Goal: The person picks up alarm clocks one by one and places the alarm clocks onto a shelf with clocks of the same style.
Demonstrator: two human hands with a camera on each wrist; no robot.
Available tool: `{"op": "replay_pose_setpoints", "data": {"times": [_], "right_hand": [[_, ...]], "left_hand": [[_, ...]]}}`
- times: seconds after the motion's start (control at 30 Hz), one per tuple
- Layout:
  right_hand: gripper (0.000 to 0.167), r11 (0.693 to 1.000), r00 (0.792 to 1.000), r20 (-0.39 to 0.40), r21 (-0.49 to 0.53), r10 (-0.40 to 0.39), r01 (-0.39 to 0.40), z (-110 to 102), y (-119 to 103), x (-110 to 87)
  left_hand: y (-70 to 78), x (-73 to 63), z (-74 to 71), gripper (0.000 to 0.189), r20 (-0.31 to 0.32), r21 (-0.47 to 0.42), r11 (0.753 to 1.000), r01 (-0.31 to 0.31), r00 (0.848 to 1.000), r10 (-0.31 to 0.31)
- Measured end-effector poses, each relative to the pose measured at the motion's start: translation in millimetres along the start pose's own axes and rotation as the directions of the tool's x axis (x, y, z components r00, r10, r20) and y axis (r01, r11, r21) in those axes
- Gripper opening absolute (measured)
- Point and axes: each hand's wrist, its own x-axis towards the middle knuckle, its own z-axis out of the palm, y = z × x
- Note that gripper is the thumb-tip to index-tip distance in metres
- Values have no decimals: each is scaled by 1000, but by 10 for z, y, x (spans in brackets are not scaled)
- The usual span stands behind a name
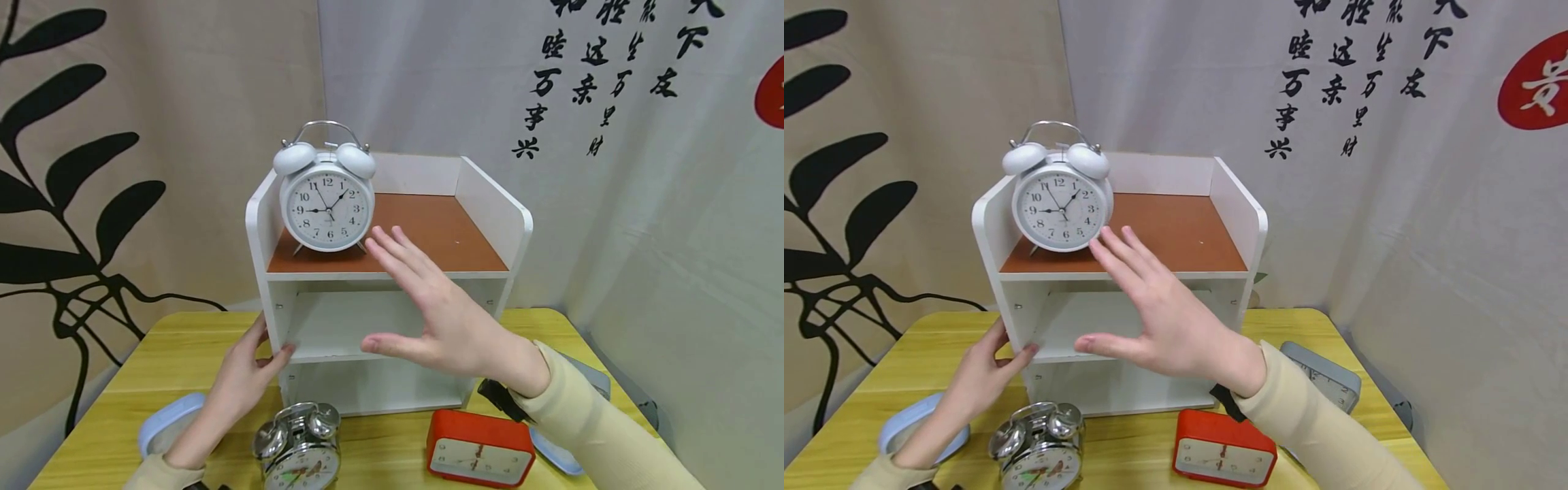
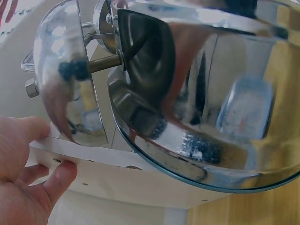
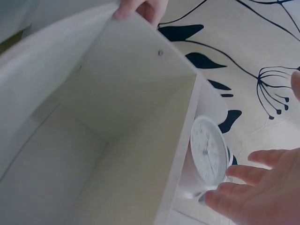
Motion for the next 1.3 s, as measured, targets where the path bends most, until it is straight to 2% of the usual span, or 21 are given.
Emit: {"op": "replay_pose_setpoints", "data": {"times": [0.27,0.6,0.8,1.03,1.3], "right_hand": [[107,998,996,62,2,-58,58,286,-43,-185],[107,997,987,158,76,21,-34,674,-41,-403],[106,992,971,230,87,67,-89,875,-49,-521],[105,1000,976,218,-7,20,-19,1072,-54,-577],[105,1000,970,242,-12,27,-25,1238,-63,-636]], "left_hand": [[7,-6,-15,67,3,1,1000,18,1000,-18],[-1,-6,-5,67,-1,14,1000,23,1000,-23],[-1,3,3,67,1,23,999,23,1000,-23],[-8,7,4,67,-2,24,1000,18,1000,-18],[-16,-3,-7,69,14,15,999,47,999,-47]]}}
